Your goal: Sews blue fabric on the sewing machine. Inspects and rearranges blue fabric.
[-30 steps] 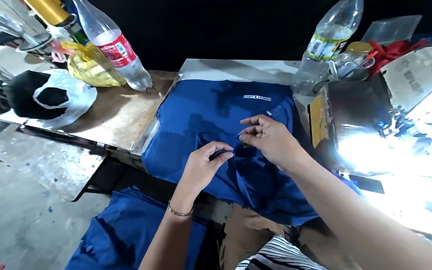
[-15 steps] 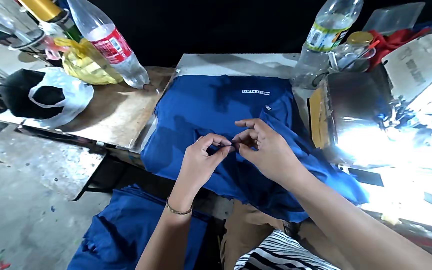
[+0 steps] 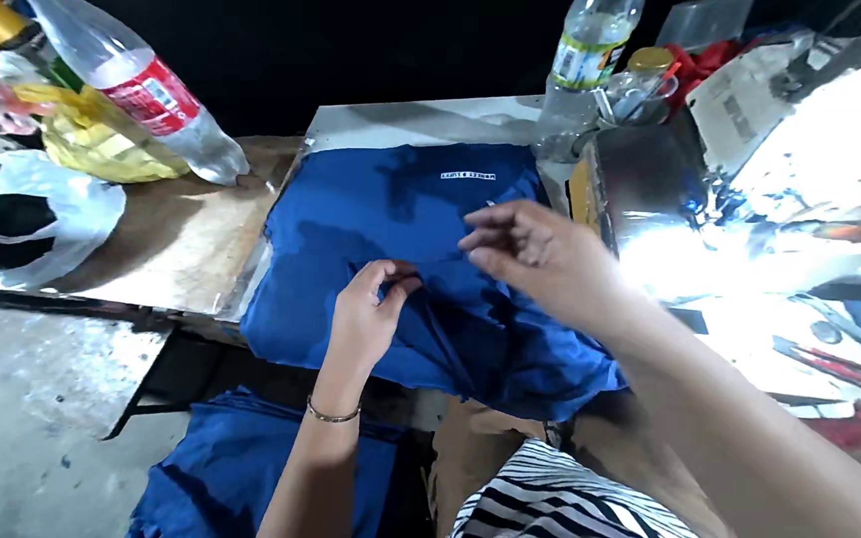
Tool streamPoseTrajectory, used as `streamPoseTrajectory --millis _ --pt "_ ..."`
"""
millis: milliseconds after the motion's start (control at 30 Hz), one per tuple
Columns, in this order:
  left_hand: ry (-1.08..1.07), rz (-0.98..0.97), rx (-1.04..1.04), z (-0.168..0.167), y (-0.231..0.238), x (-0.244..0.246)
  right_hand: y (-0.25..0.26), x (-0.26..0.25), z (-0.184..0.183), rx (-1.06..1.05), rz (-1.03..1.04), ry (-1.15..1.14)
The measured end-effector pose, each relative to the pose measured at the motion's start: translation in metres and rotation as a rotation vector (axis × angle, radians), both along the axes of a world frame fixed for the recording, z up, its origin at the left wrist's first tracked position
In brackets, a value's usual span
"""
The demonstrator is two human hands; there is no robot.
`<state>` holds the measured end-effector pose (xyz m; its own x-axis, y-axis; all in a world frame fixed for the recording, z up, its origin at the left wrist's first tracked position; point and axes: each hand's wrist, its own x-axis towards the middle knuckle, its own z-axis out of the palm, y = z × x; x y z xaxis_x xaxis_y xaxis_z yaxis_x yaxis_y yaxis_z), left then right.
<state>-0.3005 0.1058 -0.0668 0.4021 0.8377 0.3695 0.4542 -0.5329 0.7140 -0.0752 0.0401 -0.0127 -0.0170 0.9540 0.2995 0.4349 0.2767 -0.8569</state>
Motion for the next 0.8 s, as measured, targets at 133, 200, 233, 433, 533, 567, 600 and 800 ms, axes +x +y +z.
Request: streamPoseTrajectory --millis 133,200,233,433,533,567,600,800 --pt "-0.093 0.002 -0.005 -0.016 0.006 -0.003 -0.043 0.056 -0.011 0.187 -0.165 -0.282" --pt "-0.137 0.007 -0.031 -0.019 0.006 -0.004 -0.076 0.058 -0.024 0.148 -0.285 -0.351" --pt "-0.15 0.016 -0.044 -0.021 0.006 -0.004 -0.091 0.055 -0.035 0.163 -0.336 -0.371" --pt "-0.188 0.052 -0.155 -0.038 0.012 -0.001 -0.168 0.025 -0.161 0.463 -0.246 -0.641" --pt "-0.188 0.07 -0.183 -0.041 0.013 0.002 -0.173 0.034 -0.198 0.437 -0.203 -0.841" --pt "-0.177 0.071 -0.188 -0.041 0.013 0.002 -0.169 0.037 -0.205 0.457 -0.222 -0.865" --pt "-0.166 0.071 -0.193 -0.041 0.013 0.002 -0.164 0.038 -0.207 0.483 -0.237 -0.869" --pt "-0.194 0.068 -0.202 -0.04 0.016 0.002 -0.156 0.016 -0.153 0.481 -0.213 -0.548"
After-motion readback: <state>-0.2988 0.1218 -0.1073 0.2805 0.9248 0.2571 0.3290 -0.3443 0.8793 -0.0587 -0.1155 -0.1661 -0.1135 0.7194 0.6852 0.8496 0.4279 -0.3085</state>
